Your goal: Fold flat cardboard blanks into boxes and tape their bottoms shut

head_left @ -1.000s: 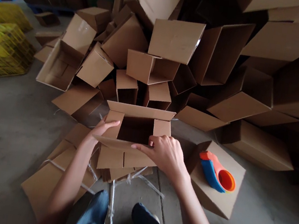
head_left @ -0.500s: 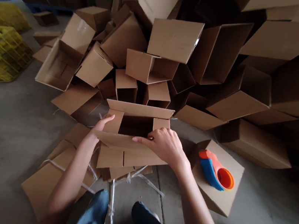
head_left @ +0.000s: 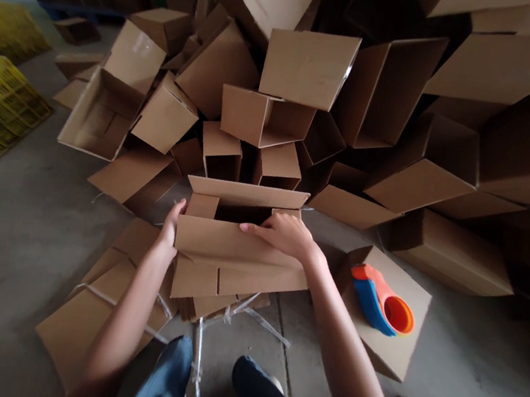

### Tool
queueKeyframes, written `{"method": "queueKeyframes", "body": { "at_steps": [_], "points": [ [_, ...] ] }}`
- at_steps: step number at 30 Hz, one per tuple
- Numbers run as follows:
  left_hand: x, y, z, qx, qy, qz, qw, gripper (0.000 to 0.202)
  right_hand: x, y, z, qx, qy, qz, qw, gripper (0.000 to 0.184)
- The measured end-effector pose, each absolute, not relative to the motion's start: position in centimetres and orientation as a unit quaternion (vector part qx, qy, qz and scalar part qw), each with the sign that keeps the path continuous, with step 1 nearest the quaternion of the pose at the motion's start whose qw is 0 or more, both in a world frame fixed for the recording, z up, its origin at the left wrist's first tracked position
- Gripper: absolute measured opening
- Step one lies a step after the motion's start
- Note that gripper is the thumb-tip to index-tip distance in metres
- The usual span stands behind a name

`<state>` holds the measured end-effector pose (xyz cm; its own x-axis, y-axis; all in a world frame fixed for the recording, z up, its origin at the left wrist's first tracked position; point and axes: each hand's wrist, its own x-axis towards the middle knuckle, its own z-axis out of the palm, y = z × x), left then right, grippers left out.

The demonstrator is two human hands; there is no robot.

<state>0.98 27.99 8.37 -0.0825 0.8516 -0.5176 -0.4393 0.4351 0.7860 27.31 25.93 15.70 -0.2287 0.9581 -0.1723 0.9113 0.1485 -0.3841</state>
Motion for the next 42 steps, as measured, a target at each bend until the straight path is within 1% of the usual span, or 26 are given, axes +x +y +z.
{"method": "queueKeyframes", "body": {
  "at_steps": [4, 7, 10, 14, 18, 21, 24, 26, 28, 30, 32, 34, 37, 40, 42],
  "points": [
    [1.3, 27.1, 9.1, 0.193, 0.552, 0.514, 0.627, 0.049, 27.4, 26.3, 13.4, -0.605, -0.746, 0.209, 0.185, 0.052],
    [1.3, 27.3, 9.5, 0.225, 0.559, 0.501, 0.621, 0.054, 27.4, 26.3, 12.2, -0.563, -0.774, 0.166, 0.238, 0.048],
    [0.8, 28.3, 9.9, 0.280, 0.559, 0.514, 0.587, 0.056, 27.4, 26.4, 11.6, -0.543, -0.795, 0.140, 0.232, 0.047],
    [0.0, 29.9, 11.4, 0.386, 0.548, 0.534, 0.516, 0.050, 27.2, 26.6, 11.3, -0.543, -0.801, 0.147, 0.207, 0.042],
    [0.4, 30.6, 12.9, 0.452, 0.517, 0.523, 0.505, 0.045, 26.8, 26.3, 11.5, -0.557, -0.789, 0.150, 0.212, 0.037],
    [1.4, 30.6, 13.2, 0.442, 0.526, 0.531, 0.496, 0.045, 26.6, 25.7, 11.7, -0.559, -0.785, 0.142, 0.226, 0.034],
    [2.5, 30.6, 13.2, 0.414, 0.573, 0.541, 0.455, 0.052, 26.4, 25.0, 11.9, -0.567, -0.784, 0.101, 0.232, 0.038],
    [3.0, 30.9, 13.5, 0.420, 0.614, 0.524, 0.415, 0.055, 26.3, 24.7, 11.9, -0.583, -0.777, 0.062, 0.230, 0.046],
    [3.4, 31.1, 13.9, 0.434, 0.644, 0.499, 0.384, 0.051, 26.1, 24.5, 11.7, -0.601, -0.763, 0.025, 0.234, 0.058],
    [3.8, 31.3, 14.2, 0.432, 0.661, 0.492, 0.367, 0.043, 26.0, 24.4, 11.5, -0.611, -0.752, -0.008, 0.248, 0.072],
    [4.2, 31.3, 14.4, 0.414, 0.665, 0.501, 0.369, 0.036, 25.9, 24.3, 11.3, -0.614, -0.745, -0.034, 0.259, 0.085],
    [4.6, 31.2, 14.5, 0.398, 0.651, 0.521, 0.381, 0.031, 25.9, 24.3, 11.2, -0.615, -0.744, -0.046, 0.257, 0.093],
    [4.6, 31.1, 14.2, 0.394, 0.608, 0.556, 0.408, 0.028, 25.9, 24.4, 11.2, -0.614, -0.746, -0.038, 0.255, 0.093],
    [4.1, 31.4, 13.7, 0.396, 0.582, 0.561, 0.436, 0.042, 25.9, 24.4, 11.4, -0.618, -0.740, -0.027, 0.264, 0.085],
    [3.8, 31.6, 13.4, 0.393, 0.585, 0.552, 0.446, 0.047, 25.9, 24.4, 11.6, -0.619, -0.737, -0.024, 0.271, 0.081]
  ]
}}
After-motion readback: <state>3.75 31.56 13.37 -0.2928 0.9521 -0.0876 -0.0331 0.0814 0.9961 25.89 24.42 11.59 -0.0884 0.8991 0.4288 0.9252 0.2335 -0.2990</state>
